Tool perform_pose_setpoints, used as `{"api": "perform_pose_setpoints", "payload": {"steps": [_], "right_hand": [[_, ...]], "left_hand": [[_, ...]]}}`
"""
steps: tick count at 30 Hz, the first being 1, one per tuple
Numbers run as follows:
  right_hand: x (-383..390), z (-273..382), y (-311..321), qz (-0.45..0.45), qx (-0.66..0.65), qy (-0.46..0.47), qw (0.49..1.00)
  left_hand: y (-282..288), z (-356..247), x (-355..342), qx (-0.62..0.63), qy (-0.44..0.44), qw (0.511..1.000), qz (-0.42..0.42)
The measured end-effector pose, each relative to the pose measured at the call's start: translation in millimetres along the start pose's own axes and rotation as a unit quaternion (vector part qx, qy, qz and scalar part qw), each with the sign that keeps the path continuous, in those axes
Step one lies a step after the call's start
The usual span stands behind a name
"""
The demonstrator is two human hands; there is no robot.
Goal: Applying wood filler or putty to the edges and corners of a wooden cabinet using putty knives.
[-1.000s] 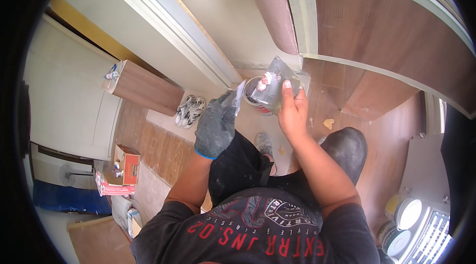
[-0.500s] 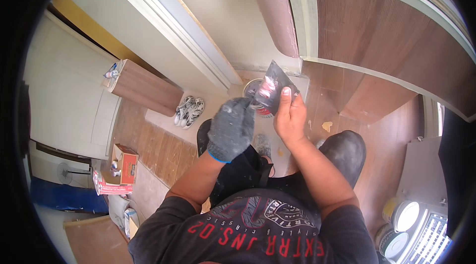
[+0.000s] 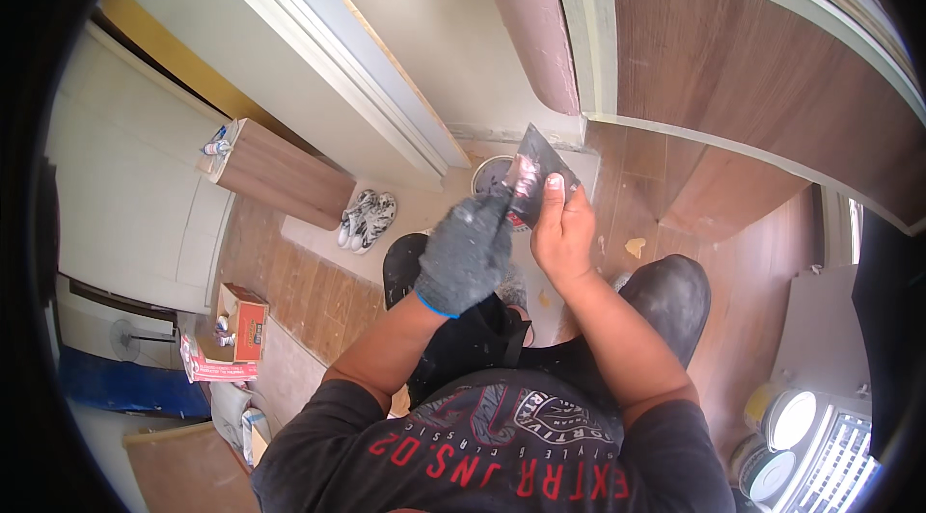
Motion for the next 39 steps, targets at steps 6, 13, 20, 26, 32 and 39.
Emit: {"api": "perform_pose_setpoints", "payload": {"steps": [6,13,20,26,32,39], "right_hand": [[-1,-6,1,0.008,0.036,-0.008,0.999],[-3,-10,1,0.008,0.028,-0.012,1.0],[-5,-18,-3,0.006,0.019,-0.038,0.999],[-11,-51,-23,0.057,-0.393,-0.281,0.874],[-7,-36,-25,0.127,-0.482,-0.348,0.794],[-21,-33,-11,0.035,-0.488,-0.296,0.821]], "left_hand": [[-7,-1,2,0.002,0.026,0.999,0.046],[-9,4,3,-0.014,-0.028,0.999,0.041],[-5,-2,-2,0.031,-0.055,0.997,0.054],[15,20,-10,0.029,-0.14,0.99,-0.017],[-5,27,16,-0.066,-0.133,0.989,-0.019],[1,46,27,-0.139,-0.073,0.987,0.033]]}}
Point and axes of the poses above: each hand's wrist, its own x-axis away from the middle knuckle, its own y-axis out of the back of the hand, z = x × y, the point moved 5 cm from there along -x, towards the middle knuckle, and after that the axes turned 5 degrees about x, right-handed, at the moved point
